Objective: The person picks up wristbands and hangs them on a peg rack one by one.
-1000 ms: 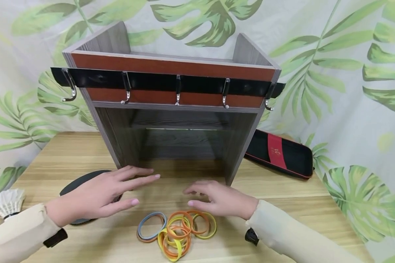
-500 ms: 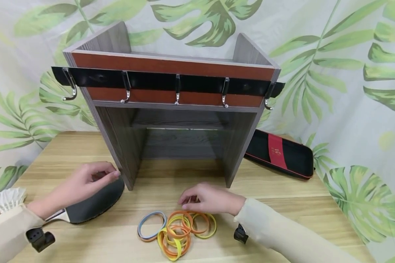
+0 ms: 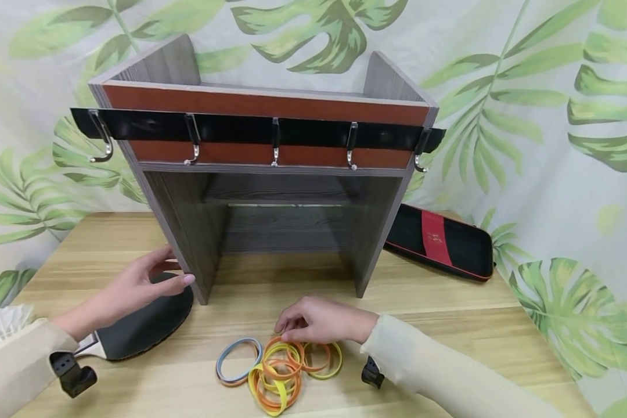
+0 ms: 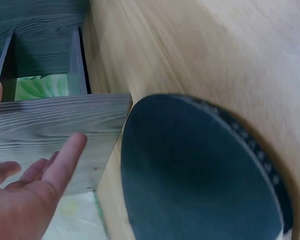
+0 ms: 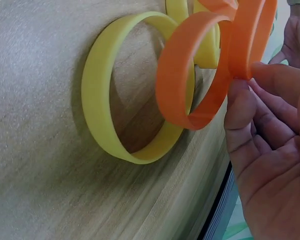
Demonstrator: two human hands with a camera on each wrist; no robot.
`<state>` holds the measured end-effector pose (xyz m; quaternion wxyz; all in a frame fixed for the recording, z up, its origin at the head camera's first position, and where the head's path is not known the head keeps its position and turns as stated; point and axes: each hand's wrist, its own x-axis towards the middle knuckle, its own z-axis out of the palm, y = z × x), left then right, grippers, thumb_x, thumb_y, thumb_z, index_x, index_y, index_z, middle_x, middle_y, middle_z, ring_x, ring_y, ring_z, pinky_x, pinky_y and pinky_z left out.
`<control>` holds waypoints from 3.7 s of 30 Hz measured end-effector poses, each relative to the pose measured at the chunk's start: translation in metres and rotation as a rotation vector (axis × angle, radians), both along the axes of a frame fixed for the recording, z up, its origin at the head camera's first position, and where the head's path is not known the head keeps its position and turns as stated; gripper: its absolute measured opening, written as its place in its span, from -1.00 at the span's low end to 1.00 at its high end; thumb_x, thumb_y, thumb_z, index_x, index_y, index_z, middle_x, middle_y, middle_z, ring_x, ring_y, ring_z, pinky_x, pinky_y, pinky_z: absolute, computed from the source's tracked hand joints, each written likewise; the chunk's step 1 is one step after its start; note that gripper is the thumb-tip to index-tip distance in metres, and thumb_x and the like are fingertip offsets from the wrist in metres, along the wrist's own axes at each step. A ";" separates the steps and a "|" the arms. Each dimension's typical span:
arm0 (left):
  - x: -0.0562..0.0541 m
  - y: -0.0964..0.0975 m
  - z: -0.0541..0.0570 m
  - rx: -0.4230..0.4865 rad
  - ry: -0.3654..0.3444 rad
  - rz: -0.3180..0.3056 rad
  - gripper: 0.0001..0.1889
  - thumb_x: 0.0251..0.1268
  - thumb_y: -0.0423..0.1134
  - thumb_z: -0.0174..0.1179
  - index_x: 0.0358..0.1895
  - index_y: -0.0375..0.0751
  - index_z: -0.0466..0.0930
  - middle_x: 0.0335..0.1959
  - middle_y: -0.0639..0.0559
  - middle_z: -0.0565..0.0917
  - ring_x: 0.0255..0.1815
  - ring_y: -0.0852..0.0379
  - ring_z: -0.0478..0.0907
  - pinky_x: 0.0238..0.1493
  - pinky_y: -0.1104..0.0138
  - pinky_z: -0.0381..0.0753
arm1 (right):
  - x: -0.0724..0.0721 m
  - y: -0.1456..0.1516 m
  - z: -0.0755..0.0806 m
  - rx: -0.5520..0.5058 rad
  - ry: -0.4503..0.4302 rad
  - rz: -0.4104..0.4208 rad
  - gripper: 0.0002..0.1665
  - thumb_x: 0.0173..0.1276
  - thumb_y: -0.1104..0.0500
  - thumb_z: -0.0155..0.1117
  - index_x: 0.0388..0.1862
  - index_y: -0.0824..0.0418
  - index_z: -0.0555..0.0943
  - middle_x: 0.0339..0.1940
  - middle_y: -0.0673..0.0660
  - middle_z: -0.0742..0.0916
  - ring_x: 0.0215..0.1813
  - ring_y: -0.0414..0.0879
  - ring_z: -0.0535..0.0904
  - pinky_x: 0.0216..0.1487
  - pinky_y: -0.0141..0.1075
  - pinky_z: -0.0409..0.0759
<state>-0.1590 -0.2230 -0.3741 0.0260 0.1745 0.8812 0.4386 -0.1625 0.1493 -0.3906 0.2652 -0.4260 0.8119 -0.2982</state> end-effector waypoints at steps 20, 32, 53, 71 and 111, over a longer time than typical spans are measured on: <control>-0.005 0.009 -0.015 0.265 -0.210 -0.019 -0.17 0.49 -0.17 0.32 0.68 -0.13 0.07 0.44 -0.36 0.45 0.18 0.22 0.61 0.08 0.14 0.80 | -0.010 0.006 0.009 -0.163 -0.405 -0.091 -0.69 0.55 0.29 0.25 0.14 0.46 0.68 -0.14 0.53 0.77 -0.41 -0.29 0.61 -0.32 -0.44 0.65; -0.004 0.008 -0.016 0.255 -0.192 -0.012 -0.18 0.47 -0.17 0.33 0.67 -0.13 0.10 0.46 -0.35 0.45 0.34 -0.23 0.53 0.03 0.20 0.81 | -0.013 -0.022 0.033 -0.280 -0.487 -0.106 -0.67 0.57 0.35 0.19 0.19 0.53 0.61 -0.10 0.44 0.78 -0.21 -0.24 0.75 -0.01 -0.24 0.80; -0.003 0.009 -0.021 0.284 -0.154 -0.004 -0.35 0.44 -0.22 0.36 0.51 -0.10 0.33 0.36 0.07 0.53 0.31 -0.14 0.56 0.03 0.31 0.77 | 0.006 -0.113 0.122 -0.839 -0.459 -0.254 -0.66 0.56 0.45 0.12 0.25 0.53 0.52 0.22 0.48 0.67 -0.03 -0.24 0.78 0.17 -0.21 0.76; -0.003 0.010 -0.013 0.243 -0.164 -0.014 -0.27 0.47 -0.21 0.32 0.61 -0.12 0.20 0.46 -0.28 0.48 0.41 -0.32 0.45 0.03 0.29 0.78 | 0.016 -0.147 0.149 -1.095 -0.414 -0.315 -0.68 0.57 0.48 0.07 0.23 0.59 0.45 0.20 0.60 0.61 0.28 0.55 0.57 0.23 -0.17 0.73; -0.004 0.011 -0.015 0.259 -0.129 -0.015 -0.25 0.45 -0.28 0.33 0.62 -0.14 0.20 0.44 -0.33 0.48 0.36 -0.34 0.50 -0.02 0.29 0.79 | 0.030 -0.058 0.066 -0.101 -0.044 -0.072 -0.93 0.47 0.24 0.35 -0.23 0.24 0.70 -0.41 0.07 0.78 -0.41 -0.44 0.55 -0.27 -0.51 0.65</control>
